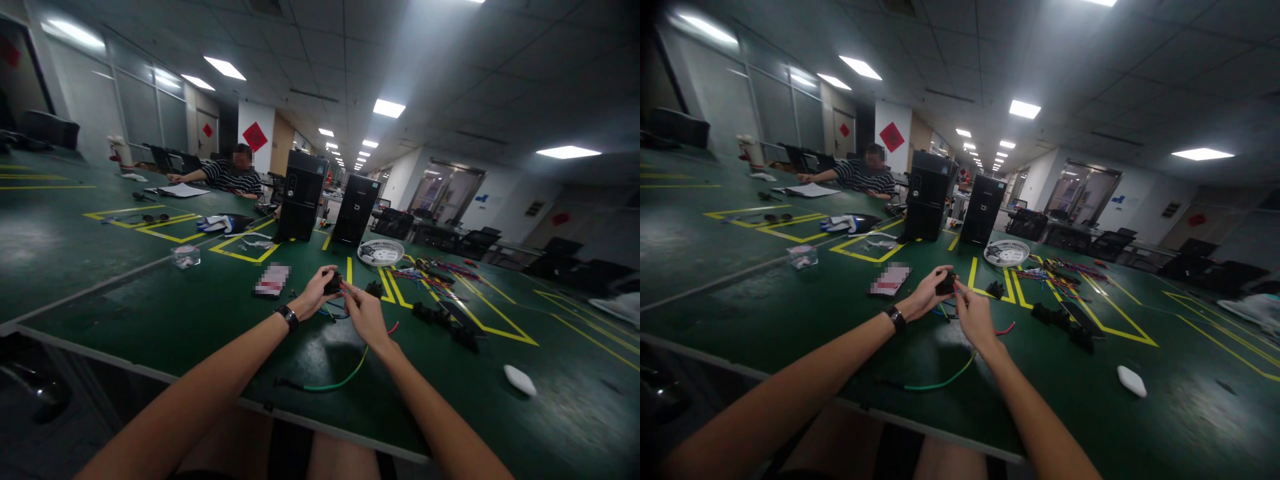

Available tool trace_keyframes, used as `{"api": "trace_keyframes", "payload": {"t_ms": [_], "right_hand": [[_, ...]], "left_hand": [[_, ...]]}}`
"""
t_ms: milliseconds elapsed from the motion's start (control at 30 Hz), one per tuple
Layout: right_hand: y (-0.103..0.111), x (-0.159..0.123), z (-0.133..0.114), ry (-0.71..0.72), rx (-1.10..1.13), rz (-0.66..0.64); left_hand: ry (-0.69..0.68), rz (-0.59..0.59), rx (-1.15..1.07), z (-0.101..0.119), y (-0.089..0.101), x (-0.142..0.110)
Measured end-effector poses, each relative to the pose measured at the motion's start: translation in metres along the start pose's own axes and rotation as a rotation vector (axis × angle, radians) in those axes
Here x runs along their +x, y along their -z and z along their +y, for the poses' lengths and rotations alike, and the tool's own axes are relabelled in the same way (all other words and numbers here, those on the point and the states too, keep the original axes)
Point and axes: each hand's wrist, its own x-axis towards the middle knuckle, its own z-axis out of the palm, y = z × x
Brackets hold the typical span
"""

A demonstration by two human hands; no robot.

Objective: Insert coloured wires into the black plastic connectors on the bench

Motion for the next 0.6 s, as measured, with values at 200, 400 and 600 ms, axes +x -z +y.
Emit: {"api": "trace_keyframes", "payload": {"t_ms": [200, 400, 600], "right_hand": [[-0.0032, 0.0013, 0.0070, 0.028, -0.026, 0.022], [-0.0039, 0.0008, 0.0066, 0.021, -0.036, 0.001], [-0.0039, -0.0001, 0.0074, 0.061, -0.115, -0.071]], "left_hand": [[0.033, 0.009, 0.012, 0.0001, -0.0052, -0.0025], [0.043, -0.007, 0.088, -0.0012, -0.0062, -0.0030], [-0.146, -0.003, 0.450, -0.0058, -0.0008, -0.0006]]}}
